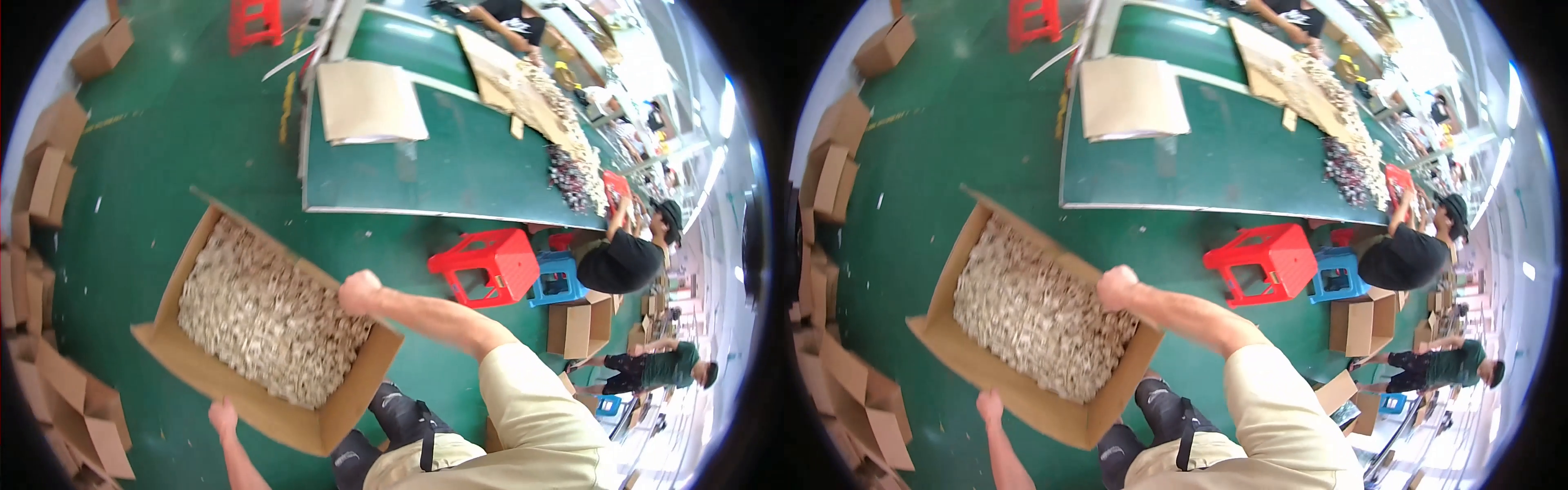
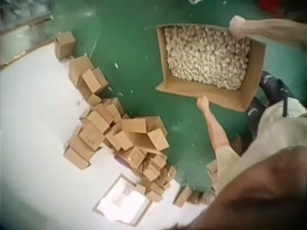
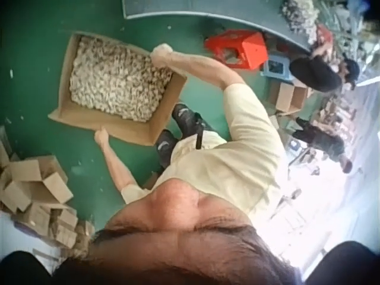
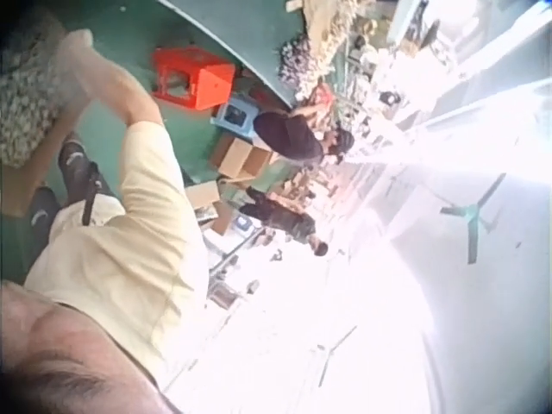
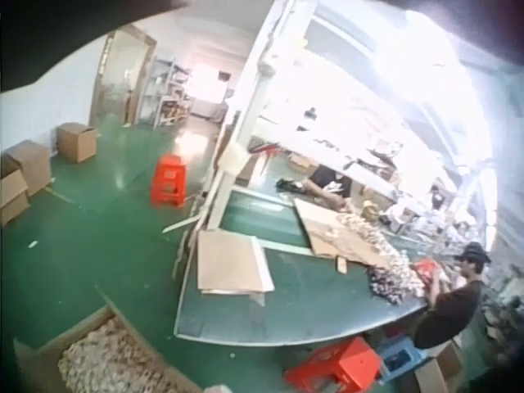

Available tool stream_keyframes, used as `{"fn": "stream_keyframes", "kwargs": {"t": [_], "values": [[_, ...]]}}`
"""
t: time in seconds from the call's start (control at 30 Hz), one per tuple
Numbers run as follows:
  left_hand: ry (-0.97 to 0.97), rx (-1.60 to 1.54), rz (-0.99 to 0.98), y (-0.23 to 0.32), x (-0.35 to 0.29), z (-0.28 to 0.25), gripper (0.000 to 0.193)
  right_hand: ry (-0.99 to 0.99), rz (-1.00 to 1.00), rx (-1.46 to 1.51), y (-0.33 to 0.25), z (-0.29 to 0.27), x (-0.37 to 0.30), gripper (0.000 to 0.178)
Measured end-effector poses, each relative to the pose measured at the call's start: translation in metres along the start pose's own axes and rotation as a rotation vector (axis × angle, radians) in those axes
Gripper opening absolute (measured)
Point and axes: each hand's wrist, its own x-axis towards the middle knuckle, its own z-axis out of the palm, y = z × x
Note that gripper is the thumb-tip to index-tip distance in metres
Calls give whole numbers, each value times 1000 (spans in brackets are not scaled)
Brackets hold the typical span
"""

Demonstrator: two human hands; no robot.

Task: The person assembles electronic components by inserting small motors into white plastic housings by hand.

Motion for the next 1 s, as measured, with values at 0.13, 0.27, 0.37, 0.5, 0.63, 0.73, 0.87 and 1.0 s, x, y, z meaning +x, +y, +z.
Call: {"fn": "stream_keyframes", "kwargs": {"t": [0.13,0.27,0.37,0.5,0.63,0.73,0.87,1.0], "values": [[-16,29,-38,45,-34,-56,46,-15,16,100,20,-13,-25,25],[-37,63,-59,82,-43,-106,39,-13,-52,139,58,-64,-41,28],[-29,-1,90,54,-70,-121,34,-8,-163,149,71,-75,-56,28],[-95,-8,-124,109,-162,-156,43,48,-175,145,99,-83,-126,27],[-42,-36,-169,117,-217,-201,42,107,-202,227,102,-104,-196,27],[54,-70,40,154,-269,-241,43,127,-113,330,119,-125,-277,35],[78,-74,50,160,-338,-275,43,277,-125,272,128,-107,-377,40],[379,-306,350,184,-416,-264,34,448,-58,355,128,-51,-474,40]]}}
